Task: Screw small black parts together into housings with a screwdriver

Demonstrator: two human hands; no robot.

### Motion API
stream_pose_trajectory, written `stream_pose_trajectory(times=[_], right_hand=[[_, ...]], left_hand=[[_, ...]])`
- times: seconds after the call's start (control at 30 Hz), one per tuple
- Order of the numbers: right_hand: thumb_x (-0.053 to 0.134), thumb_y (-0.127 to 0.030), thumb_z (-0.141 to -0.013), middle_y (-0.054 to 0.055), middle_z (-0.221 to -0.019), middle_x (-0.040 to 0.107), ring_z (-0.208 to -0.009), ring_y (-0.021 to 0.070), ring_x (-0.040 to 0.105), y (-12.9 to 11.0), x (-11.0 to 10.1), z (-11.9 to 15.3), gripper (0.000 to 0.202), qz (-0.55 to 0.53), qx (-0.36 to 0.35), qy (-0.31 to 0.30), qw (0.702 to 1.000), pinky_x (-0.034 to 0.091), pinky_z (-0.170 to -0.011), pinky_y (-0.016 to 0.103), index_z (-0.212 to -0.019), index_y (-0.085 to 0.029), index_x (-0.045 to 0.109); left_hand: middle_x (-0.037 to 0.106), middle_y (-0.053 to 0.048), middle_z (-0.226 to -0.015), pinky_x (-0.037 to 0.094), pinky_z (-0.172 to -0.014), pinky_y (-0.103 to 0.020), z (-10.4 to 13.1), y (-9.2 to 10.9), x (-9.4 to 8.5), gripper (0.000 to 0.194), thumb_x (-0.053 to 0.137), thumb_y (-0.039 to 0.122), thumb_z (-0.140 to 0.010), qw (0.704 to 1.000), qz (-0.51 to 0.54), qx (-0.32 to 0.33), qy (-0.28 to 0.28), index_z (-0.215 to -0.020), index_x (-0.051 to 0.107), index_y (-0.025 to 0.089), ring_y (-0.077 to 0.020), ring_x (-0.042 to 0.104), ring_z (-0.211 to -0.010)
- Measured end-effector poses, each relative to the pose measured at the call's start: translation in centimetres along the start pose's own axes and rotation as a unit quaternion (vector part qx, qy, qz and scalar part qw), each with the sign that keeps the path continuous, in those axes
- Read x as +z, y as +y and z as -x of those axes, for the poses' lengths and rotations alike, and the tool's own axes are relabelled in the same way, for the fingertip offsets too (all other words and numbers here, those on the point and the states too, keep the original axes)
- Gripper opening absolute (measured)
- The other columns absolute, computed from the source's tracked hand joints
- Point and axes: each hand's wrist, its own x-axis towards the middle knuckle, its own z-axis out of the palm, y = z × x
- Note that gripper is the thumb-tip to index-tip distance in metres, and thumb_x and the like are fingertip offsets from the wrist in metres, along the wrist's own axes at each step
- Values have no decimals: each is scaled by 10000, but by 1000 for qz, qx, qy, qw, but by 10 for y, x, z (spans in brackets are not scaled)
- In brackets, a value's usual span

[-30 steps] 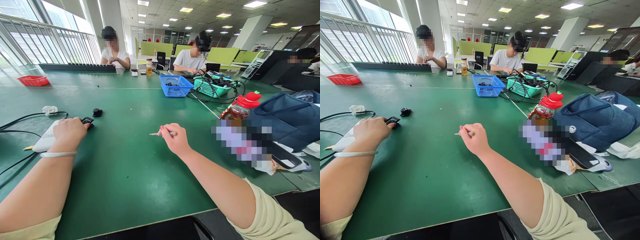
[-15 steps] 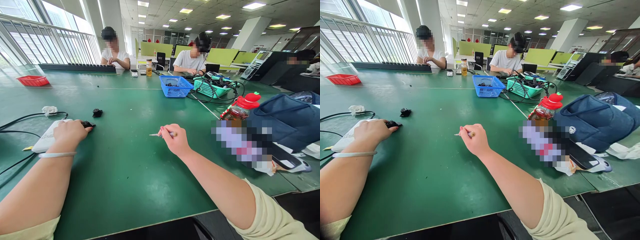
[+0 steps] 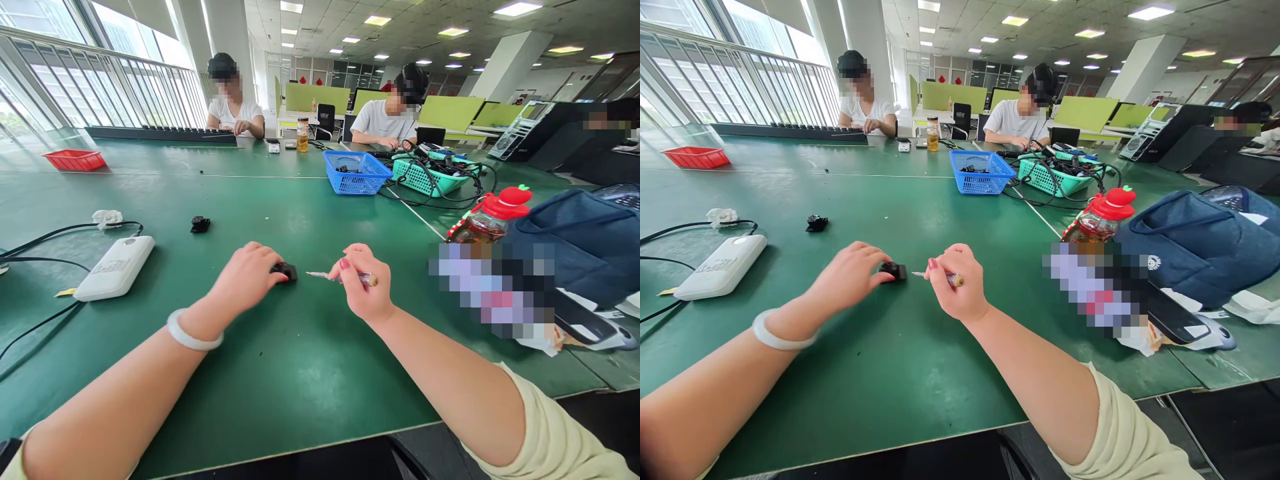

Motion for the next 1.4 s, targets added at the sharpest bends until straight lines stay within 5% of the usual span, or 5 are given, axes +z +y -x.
stream_pose_trajectory(times=[0.13, 0.7, 1.03, 1.23, 1.4], right_hand=[[408, -258, -978, -31, -513, 606, -454, 111, 465, -5, 0, 1, 408, -6, -63, -28, 998, 468, -803, 408, -597, -221, 550], [464, -198, -918, -40, -580, 590, -544, 116, 488, 4, 6, 0, 241, 94, -151, -146, 973, 425, -866, 357, -692, -224, 545], [529, -274, -877, -13, -632, 535, -592, 136, 418, -5, 12, 4, 248, 156, -292, -305, 893, 423, -802, 356, -638, -220, 570], [409, -208, -950, -18, -574, 579, -550, 128, 464, -2, -1, -2, 334, 7, -138, -209, 968, 422, -699, 353, -640, -222, 533], [364, -235, -990, -17, -573, 628, -550, 134, 504, 3, -5, -3, 399, -53, -78, -187, 978, 442, -732, 376, -625, -226, 528]], left_hand=[[724, -80, -1139, 452, -986, -448, 0, 25, 12, 303, 575, 423, -936, 997, 67, 35, -11, -1108, 697, 206, -305, 576, -1122], [738, -60, -1075, 493, -987, -442, -2, 15, 27, 338, 629, 465, -831, 973, 227, -31, -21, -1055, 724, 230, -290, 621, -1072], [721, -77, -1110, 484, -988, -459, -1, 15, 31, 292, 583, 358, -856, 980, 197, -5, -12, -1078, 705, 212, -291, 607, -1089], [722, -77, -1098, 492, -967, -444, -1, 16, 29, 332, 616, 405, -854, 982, 190, -5, -23, -1108, 695, 206, -296, 597, -1078], [722, -77, -1091, 499, -956, -440, -1, 17, 27, 317, 610, 396, -854, 983, 183, -4, -23, -1100, 700, 216, -295, 601, -1065]])
